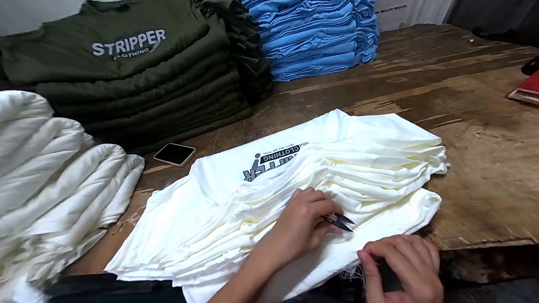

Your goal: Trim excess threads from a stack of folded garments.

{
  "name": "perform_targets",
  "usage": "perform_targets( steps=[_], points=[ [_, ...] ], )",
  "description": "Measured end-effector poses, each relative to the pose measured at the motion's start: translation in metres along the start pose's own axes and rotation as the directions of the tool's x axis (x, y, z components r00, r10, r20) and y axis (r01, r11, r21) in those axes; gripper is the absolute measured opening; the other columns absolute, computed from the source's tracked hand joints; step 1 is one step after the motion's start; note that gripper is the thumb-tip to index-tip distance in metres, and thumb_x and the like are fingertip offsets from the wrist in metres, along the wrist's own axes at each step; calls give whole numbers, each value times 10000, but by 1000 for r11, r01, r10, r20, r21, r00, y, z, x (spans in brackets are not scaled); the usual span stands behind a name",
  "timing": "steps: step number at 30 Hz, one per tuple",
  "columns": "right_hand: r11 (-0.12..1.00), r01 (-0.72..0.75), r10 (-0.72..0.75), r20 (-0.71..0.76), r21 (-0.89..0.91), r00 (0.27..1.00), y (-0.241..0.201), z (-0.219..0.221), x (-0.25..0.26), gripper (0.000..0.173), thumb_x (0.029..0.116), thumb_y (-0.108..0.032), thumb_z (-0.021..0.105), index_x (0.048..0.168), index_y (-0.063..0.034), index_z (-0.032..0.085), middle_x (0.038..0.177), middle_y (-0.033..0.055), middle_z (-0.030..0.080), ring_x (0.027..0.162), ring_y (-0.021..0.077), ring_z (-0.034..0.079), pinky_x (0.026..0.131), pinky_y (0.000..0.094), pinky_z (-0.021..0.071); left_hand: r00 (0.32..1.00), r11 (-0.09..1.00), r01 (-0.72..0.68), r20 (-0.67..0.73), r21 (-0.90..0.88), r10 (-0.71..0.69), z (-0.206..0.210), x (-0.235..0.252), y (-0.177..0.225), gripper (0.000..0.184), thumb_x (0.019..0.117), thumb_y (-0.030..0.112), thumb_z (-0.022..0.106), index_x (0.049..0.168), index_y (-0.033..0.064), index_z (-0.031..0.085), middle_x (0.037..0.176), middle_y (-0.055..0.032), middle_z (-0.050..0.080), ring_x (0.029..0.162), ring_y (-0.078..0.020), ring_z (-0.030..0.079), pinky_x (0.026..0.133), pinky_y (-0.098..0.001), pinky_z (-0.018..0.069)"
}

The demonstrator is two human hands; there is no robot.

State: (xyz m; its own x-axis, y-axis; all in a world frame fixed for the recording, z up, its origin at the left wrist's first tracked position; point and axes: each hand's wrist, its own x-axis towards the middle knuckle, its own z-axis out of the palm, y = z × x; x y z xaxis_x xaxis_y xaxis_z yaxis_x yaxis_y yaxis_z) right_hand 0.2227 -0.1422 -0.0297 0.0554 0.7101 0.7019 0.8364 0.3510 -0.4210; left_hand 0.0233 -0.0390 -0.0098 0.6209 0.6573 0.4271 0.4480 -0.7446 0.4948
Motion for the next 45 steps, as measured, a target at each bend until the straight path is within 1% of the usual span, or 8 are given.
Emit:
perform_targets(
  steps=[5,9,15,20,25,29,42,45],
  points=[
    [999,-2,17,281,-53,959,12,-5,10,152,910,-355,656,849,-270,766,975,-41,718,962,205,632,902,515,397,996,997,68,-59,23,-67,1,24,-6,156,773,22,732,873,134,773,775,2,669,755,-140,648,714,-365,545],
    [995,-100,80,709,-13,701,-4,-48,33,341,934,-408,716,787,-106,772,750,76,712,741,276,680,845,604,467,960,979,146,-217,-142,-175,4,27,-16,131,832,-6,702,917,93,688,810,15,637,711,-69,609,637,-253,544],
    [985,52,-8,260,-164,965,0,-3,25,380,939,-525,615,903,-193,795,799,8,687,748,222,631,737,474,473,983,996,-4,-181,-89,-13,4,20,-19,232,772,63,673,905,184,818,728,64,593,679,-25,564,612,-223,491],
    [996,-22,62,515,-83,855,-6,-12,29,150,917,-254,682,839,-144,747,789,36,664,786,249,666,798,519,482,967,941,241,27,237,-255,-3,21,15,230,858,228,727,1070,141,751,908,-66,701,887,-254,691,797,-497,563],
    [982,-95,152,377,-166,914,-2,-23,27,241,939,-391,650,881,-194,775,803,2,670,798,221,646,791,498,460,982,912,-15,-166,410,91,17,23,-19,138,726,32,791,797,142,749,781,-26,697,731,-215,696,617,-429,571],
    [976,-82,133,255,-200,958,4,-16,25,208,952,-273,586,925,-223,785,995,41,685,949,283,635,839,535,440,990,982,-65,136,179,41,-9,12,-18,275,819,204,736,1082,257,794,949,7,728,875,-167,685,790,-418,573],
    [983,100,-54,273,-155,960,22,-3,35,209,915,-262,623,1062,-227,768,1096,35,717,1028,283,671,894,569,454,988,958,-147,-15,247,155,7,0,-21,221,840,168,693,1021,250,787,814,-4,661,782,-196,633,718,-407,493],
    [981,179,-193,298,75,935,34,14,31,229,949,-137,546,945,-185,769,1103,15,730,1019,175,703,859,364,601,993,975,-103,-39,198,113,8,4,-25,223,825,98,629,937,219,780,848,34,704,804,-152,660,726,-381,515]
  ],
)
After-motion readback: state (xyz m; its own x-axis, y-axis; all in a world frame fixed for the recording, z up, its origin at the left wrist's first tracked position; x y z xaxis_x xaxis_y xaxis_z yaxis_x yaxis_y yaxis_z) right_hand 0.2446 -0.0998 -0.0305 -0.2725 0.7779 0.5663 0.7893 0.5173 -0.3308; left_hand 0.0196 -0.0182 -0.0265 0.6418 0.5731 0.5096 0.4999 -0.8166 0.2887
